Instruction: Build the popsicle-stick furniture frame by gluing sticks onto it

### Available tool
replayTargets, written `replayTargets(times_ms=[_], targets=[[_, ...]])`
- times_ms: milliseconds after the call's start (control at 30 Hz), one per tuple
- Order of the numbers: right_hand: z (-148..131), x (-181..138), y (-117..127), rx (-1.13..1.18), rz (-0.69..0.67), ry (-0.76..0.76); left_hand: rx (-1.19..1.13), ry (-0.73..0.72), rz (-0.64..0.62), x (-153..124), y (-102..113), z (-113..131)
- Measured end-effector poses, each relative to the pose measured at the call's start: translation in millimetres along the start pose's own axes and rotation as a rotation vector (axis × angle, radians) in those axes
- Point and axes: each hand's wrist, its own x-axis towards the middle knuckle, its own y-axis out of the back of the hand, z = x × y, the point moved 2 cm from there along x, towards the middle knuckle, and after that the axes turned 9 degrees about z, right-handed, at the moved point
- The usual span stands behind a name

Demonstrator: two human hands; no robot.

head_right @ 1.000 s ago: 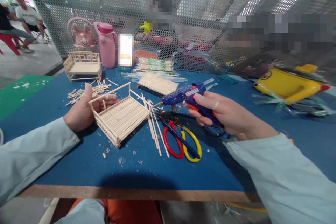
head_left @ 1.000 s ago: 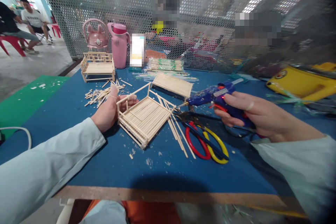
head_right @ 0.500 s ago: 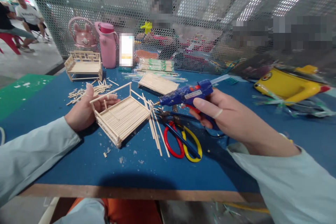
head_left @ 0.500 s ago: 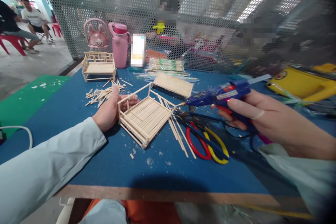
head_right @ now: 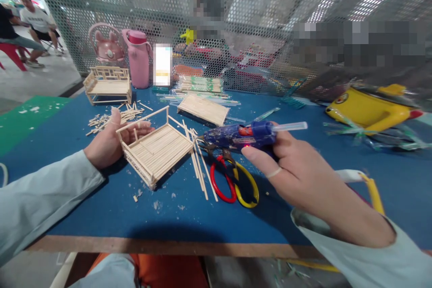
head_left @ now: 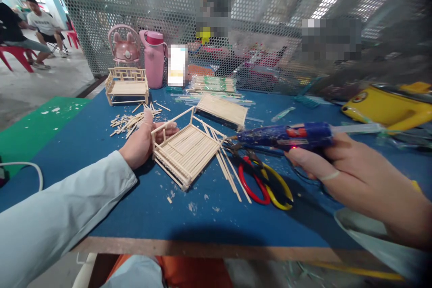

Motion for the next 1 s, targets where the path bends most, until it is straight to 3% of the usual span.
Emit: replayTargets(times_ms=[167,333,500,633,833,900,1000], targets=[[6,4,4,-0.084,0.091,-0.008,0.003,0.005,-0.013,-1,-1,0],[6,24,-15,-0.039,0.197,-0.045,0.022,0.000,0.000,-2,0,1],[17,53,-36,0.024,0.154,-0.110,0.043,0.004,0.005,-1,0,1],[32,75,-62,-0.184,0.153,-0.109,0.050,-0.032,0.002,0,1,0],[43,94,-106,-0.291,-0.088,0.176,0.137,-0.256,0.190,-6,12,10],[38,90,-101,-0.270,-0.049,0.205,0.163,-0.351,0.263,-14,18,16],[24,74,-80,-0.161,0.111,0.176,0.250,-0.396,0.346,-29,26,19]])
